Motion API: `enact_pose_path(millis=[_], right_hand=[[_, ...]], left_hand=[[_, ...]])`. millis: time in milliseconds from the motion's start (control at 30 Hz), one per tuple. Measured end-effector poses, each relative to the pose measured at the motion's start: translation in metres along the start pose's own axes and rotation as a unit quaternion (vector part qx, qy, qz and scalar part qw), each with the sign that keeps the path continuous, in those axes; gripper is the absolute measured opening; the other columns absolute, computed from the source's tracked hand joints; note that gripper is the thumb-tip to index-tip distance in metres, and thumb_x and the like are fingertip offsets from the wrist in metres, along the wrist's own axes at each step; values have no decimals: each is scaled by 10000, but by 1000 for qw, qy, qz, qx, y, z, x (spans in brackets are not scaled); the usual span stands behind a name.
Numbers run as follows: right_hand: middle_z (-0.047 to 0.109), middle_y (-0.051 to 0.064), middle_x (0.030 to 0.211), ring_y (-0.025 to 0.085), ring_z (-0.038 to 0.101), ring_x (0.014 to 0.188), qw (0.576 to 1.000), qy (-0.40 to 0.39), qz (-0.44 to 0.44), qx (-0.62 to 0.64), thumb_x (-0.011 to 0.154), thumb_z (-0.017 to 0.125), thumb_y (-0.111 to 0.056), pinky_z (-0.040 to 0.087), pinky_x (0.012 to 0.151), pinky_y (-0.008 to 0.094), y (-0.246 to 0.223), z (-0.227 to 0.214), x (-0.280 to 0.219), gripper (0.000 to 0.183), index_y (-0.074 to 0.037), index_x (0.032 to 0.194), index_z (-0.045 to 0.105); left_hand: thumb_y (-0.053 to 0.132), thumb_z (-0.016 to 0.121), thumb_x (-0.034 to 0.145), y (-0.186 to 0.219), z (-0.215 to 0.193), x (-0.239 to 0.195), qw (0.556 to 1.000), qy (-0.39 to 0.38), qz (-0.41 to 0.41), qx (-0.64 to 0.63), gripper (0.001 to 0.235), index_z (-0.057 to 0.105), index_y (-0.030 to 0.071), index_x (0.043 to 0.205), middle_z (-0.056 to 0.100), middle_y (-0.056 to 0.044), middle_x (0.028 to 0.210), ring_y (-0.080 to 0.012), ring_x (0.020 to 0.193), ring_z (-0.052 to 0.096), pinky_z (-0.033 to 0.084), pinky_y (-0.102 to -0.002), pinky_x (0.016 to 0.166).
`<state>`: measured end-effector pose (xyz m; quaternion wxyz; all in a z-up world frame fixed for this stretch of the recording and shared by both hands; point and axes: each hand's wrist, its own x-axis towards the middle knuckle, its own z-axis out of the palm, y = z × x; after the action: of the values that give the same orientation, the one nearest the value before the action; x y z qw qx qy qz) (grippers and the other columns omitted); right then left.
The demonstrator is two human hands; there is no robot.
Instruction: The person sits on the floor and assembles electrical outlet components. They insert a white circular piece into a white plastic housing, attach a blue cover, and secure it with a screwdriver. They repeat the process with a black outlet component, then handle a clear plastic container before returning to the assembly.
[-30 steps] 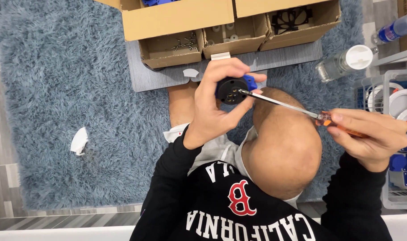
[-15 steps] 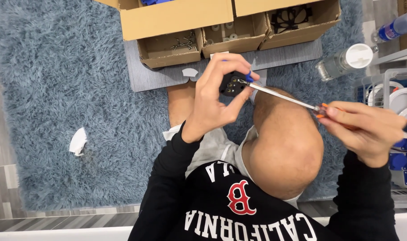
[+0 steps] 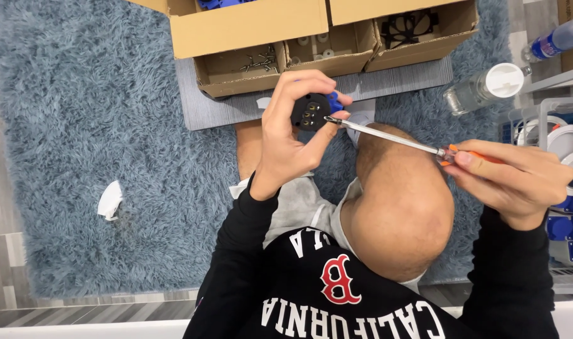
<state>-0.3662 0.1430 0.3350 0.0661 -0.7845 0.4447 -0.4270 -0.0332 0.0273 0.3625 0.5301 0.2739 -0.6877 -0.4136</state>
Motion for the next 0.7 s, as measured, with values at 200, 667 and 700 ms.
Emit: enact_pose_path(millis=[200,667,700], right_hand=[[795,379,1159,333,766,818,999,-36,-5,7,857,965,149,608,687,350,2,-1,6,252,186,1041,798],[736,129,1101,202,595,733,976,-172,133,9,919,795,53,445,615,302,-8,-3,15,246,121,1151,752],[736,129,1101,202,595,733,976,-174,133,10,919,795,53,445,615,302,-12,1,15,246,121,1151,752]], left_hand=[[-147,824,948,7,1,0,1000,-2,8,14,479,584,71,1301,580,-75,1365,-248,1143,817,688,-343,1027],[-120,839,937,12,4,5,997,2,44,61,451,579,56,1260,594,-105,1309,-251,1080,814,686,-356,982],[-120,839,937,11,3,4,997,3,42,61,451,579,56,1260,594,-105,1309,-251,1080,814,686,-356,982]])
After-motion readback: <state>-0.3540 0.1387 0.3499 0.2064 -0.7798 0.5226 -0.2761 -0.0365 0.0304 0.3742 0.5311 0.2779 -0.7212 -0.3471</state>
